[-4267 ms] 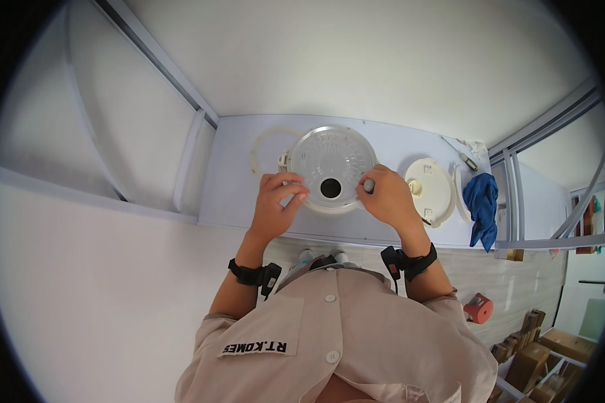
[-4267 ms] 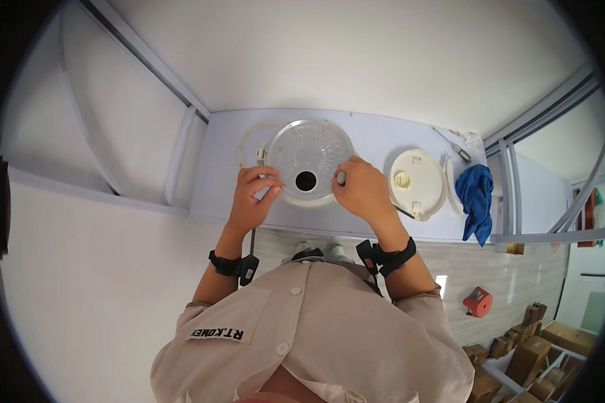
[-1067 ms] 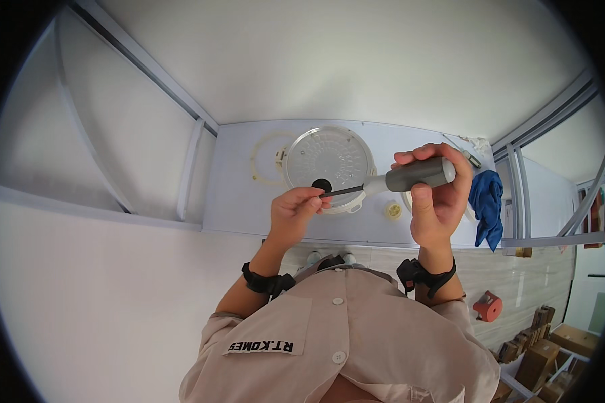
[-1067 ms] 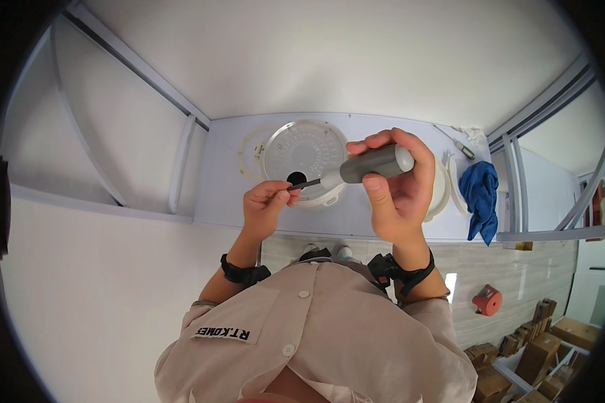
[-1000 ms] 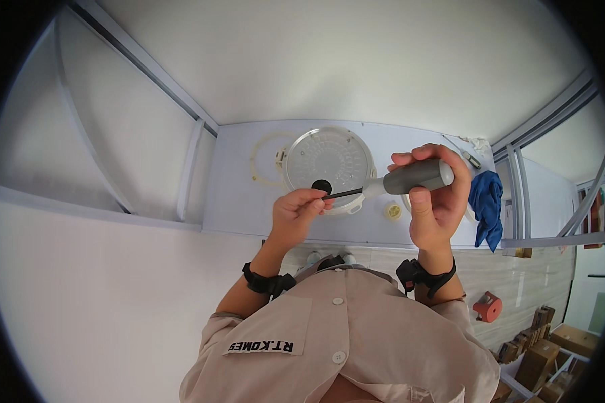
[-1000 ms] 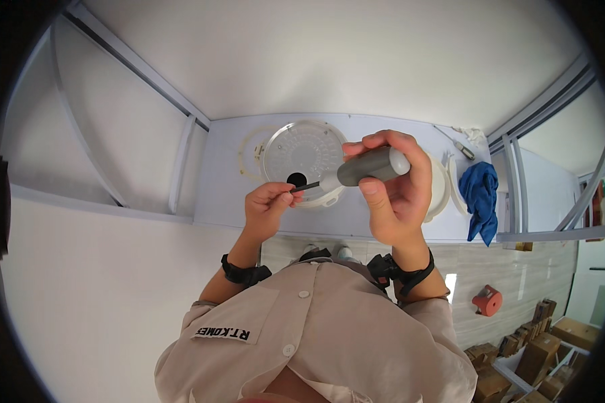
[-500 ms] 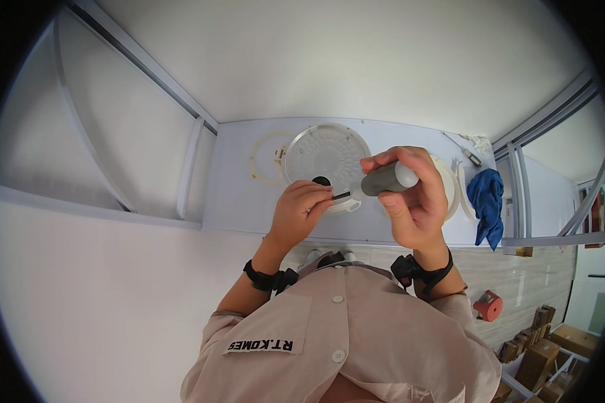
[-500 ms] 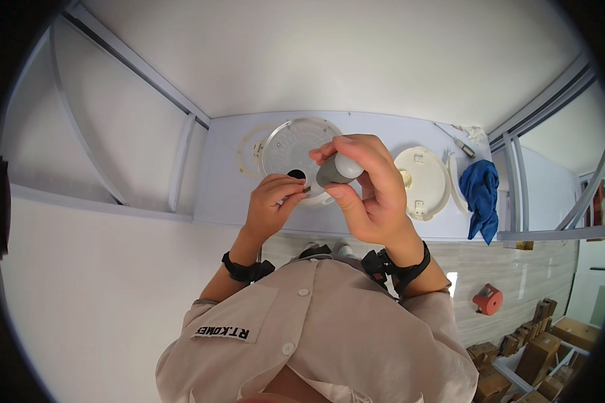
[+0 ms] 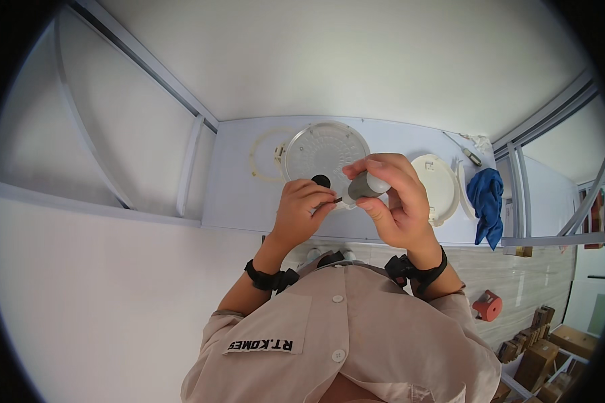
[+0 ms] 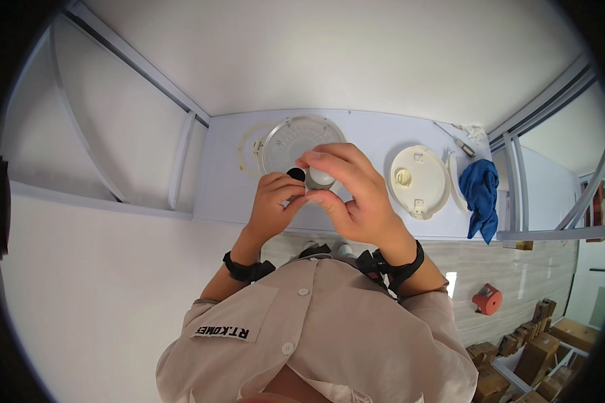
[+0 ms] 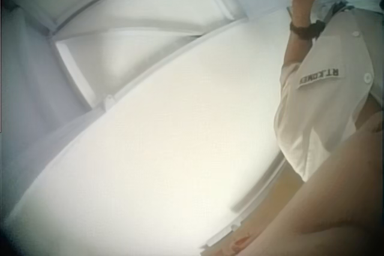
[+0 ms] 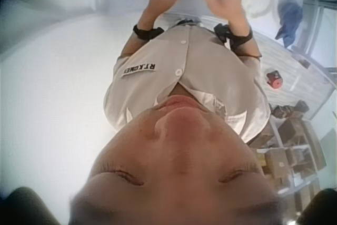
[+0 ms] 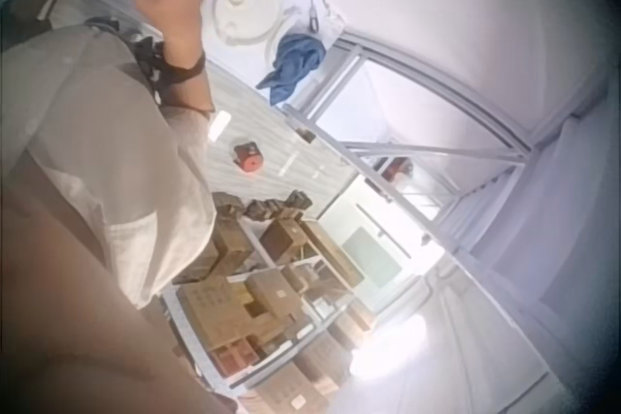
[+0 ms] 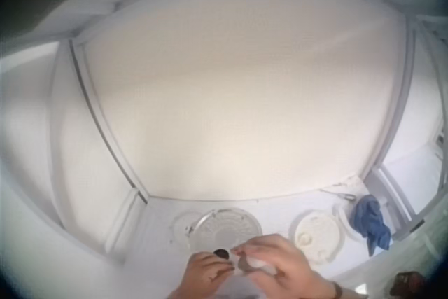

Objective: The person uses a screwdriver to tighten screws on a white circular light fixture cover. They repeatedly insert the screwdriver into screw holes and turn it clockwise to secure the components.

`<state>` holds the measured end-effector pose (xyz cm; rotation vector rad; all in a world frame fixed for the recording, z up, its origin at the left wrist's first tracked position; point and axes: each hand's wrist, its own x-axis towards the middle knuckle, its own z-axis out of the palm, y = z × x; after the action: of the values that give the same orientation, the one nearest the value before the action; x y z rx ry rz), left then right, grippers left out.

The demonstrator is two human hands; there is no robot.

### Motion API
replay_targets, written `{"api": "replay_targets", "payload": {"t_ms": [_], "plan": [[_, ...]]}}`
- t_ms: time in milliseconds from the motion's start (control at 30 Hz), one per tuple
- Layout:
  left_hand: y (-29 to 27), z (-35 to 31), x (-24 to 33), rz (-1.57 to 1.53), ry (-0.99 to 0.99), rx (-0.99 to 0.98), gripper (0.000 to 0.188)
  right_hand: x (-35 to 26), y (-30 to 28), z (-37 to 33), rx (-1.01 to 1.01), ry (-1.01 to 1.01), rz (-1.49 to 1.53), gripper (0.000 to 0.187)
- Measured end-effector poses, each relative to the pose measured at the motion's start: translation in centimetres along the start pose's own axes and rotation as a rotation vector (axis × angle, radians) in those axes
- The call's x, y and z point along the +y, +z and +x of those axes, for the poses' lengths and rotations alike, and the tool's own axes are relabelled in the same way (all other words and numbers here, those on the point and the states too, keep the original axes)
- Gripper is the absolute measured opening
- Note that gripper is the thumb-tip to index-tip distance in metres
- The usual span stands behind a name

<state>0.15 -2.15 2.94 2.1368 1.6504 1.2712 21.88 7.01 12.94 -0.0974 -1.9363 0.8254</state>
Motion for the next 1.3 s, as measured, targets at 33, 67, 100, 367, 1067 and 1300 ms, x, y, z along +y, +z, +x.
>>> {"api": "replay_targets", "payload": {"t_ms": [33,67,100,367,1067,1300], "plan": [[0.0,-0.1,0.0,0.010,-0.001,-0.001,0.014,0.0,0.1,0.0,0.009,-0.007,0.009,0.052],[0.1,-0.1,0.0,0.011,0.002,0.003,0.014,0.0,0.2,0.0,0.019,-0.015,0.018,0.052],[0.1,-0.1,0.0,0.012,0.006,0.007,0.014,0.0,0.5,0.0,0.049,-0.010,0.029,0.051],[0.1,-0.4,-0.3,0.009,0.001,-0.013,0.014,0.1,1.5,0.2,0.129,0.044,0.060,0.049],[1.0,-0.8,-1.5,-0.029,0.009,0.021,0.014,-0.2,1.4,0.8,0.004,-0.055,-0.101,0.053],[0.7,-0.8,-1.6,-0.033,0.043,0.018,0.012,-1.9,3.1,2.7,0.172,0.077,0.086,0.046]]}}
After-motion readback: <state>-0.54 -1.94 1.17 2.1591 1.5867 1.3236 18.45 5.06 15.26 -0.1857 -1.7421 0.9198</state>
